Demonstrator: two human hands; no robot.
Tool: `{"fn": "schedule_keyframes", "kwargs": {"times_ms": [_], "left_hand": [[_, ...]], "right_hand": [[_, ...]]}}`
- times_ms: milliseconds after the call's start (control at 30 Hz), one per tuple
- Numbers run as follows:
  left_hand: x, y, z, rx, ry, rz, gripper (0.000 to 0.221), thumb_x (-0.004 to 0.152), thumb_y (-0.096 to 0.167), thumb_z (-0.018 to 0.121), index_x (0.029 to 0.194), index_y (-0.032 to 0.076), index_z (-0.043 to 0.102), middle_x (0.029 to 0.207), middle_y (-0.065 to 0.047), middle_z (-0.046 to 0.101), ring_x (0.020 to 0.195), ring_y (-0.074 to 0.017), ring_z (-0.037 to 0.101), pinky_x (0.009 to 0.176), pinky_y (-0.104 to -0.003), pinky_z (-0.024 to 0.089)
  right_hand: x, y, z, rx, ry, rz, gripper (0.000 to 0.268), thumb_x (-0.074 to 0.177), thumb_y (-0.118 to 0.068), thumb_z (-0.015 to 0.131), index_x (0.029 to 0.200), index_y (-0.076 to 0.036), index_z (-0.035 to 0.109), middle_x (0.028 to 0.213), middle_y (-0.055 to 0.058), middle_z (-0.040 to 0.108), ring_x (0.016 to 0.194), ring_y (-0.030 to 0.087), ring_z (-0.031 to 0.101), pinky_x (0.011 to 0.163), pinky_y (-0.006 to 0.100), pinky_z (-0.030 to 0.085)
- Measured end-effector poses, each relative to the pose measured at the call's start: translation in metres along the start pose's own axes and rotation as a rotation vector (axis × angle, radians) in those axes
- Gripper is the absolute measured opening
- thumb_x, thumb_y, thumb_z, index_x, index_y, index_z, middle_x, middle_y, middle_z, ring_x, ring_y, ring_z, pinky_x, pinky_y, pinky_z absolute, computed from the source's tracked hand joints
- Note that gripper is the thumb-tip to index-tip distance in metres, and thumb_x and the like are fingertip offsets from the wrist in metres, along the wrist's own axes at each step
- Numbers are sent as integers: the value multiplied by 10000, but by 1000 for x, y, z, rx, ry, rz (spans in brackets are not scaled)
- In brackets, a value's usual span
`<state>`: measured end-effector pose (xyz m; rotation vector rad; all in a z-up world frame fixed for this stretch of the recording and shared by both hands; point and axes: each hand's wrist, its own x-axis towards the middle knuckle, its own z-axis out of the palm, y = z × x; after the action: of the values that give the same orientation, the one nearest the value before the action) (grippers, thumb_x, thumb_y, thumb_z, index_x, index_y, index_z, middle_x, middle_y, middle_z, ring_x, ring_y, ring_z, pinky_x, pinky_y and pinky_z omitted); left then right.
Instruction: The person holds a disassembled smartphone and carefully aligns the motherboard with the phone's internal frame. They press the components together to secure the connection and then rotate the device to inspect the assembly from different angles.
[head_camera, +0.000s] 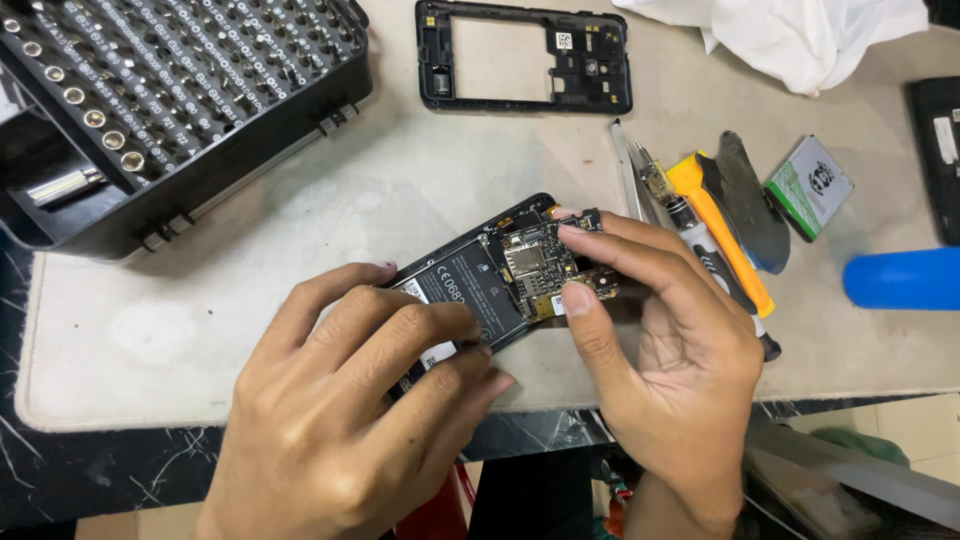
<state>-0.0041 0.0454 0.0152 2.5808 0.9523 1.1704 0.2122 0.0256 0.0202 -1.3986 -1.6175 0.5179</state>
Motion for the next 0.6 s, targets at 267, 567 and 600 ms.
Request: {"fn": "schedule_keyframes", "kwargs": {"times_ms": [267, 567, 600], "left_hand": [[-2, -3, 3, -46, -62, 12, 146, 1145, 165, 805, 1055, 56, 767, 1149, -139, 763, 898, -330, 660, 947, -545, 584], [-1, 1, 1, -32, -62, -2, 173, 1120, 148, 865, 1075, 27, 750, 1147, -124, 729, 941, -352, 655, 903, -521, 544], [-1, 1, 1, -28, -59, 1, 173, 1120, 148, 865, 1075, 27, 750, 1147, -124, 729, 941, -352, 655, 903, -521, 544]], "right_hand": [[-2, 3, 0, 46, 5, 67, 280, 1108, 21, 682, 1371, 114, 705, 1410, 297, 764, 1436, 345, 722, 1276, 393, 594], [-3, 7, -4, 100, -6, 70, 314, 1086, -15, 762, 1390, 56, 732, 1412, 224, 771, 1395, 274, 727, 1268, 350, 577], [-3, 8, -5, 101, -4, 64, 314, 1086, -15, 762, 1390, 56, 732, 1412, 224, 771, 1395, 274, 727, 1268, 350, 577]]}}
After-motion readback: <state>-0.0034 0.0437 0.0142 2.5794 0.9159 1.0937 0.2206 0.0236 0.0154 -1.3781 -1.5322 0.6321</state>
